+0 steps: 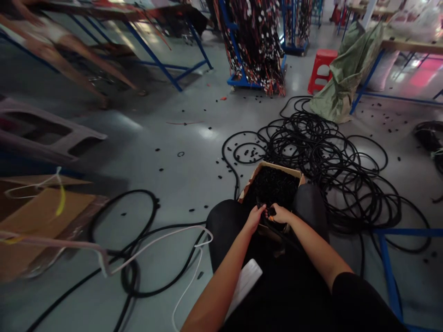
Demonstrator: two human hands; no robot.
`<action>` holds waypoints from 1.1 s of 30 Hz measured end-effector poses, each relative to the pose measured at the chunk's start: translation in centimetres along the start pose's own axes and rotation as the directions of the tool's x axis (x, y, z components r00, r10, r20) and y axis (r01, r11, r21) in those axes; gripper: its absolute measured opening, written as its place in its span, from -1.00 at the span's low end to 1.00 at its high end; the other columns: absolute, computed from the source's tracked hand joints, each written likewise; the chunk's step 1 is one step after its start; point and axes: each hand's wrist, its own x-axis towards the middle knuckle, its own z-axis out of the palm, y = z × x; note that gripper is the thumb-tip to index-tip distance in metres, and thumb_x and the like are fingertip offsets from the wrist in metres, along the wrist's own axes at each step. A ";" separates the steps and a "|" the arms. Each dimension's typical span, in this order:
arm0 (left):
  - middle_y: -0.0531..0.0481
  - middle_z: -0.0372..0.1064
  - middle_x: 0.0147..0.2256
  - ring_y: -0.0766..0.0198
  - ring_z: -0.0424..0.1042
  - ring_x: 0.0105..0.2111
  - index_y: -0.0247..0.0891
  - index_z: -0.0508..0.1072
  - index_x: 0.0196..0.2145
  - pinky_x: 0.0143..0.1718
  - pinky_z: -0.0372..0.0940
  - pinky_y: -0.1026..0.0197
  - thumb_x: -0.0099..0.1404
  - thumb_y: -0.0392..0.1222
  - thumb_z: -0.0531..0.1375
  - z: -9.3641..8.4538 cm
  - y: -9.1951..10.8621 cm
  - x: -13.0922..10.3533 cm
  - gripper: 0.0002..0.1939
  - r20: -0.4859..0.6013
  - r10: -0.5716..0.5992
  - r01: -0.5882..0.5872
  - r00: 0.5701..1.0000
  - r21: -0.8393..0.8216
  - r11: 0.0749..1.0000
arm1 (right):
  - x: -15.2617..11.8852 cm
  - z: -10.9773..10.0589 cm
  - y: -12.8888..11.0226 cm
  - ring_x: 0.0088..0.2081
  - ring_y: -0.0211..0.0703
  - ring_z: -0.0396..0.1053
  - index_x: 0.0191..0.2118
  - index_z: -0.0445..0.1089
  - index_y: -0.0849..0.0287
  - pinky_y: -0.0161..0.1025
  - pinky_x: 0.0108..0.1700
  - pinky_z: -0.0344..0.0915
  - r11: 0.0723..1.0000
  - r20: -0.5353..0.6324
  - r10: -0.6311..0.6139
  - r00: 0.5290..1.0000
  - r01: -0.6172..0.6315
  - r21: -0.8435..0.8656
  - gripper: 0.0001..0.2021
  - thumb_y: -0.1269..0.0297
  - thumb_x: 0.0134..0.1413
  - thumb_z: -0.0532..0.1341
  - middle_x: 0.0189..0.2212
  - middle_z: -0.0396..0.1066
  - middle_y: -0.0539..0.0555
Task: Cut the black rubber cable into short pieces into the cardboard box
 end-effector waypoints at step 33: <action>-0.08 0.59 -0.28 0.08 0.65 -0.25 -0.21 0.56 -0.07 -0.11 0.55 0.08 0.40 0.67 0.34 -3.6 -2.0 -11.6 -0.21 0.092 0.094 -0.106 0.991 0.135 0.985 | -11.9 3.7 0.3 -0.12 -0.20 0.49 0.19 0.38 0.11 -0.24 0.02 0.47 0.765 0.301 0.129 0.945 -0.288 0.577 -0.43 0.15 0.25 0.62 -0.12 0.53 -0.03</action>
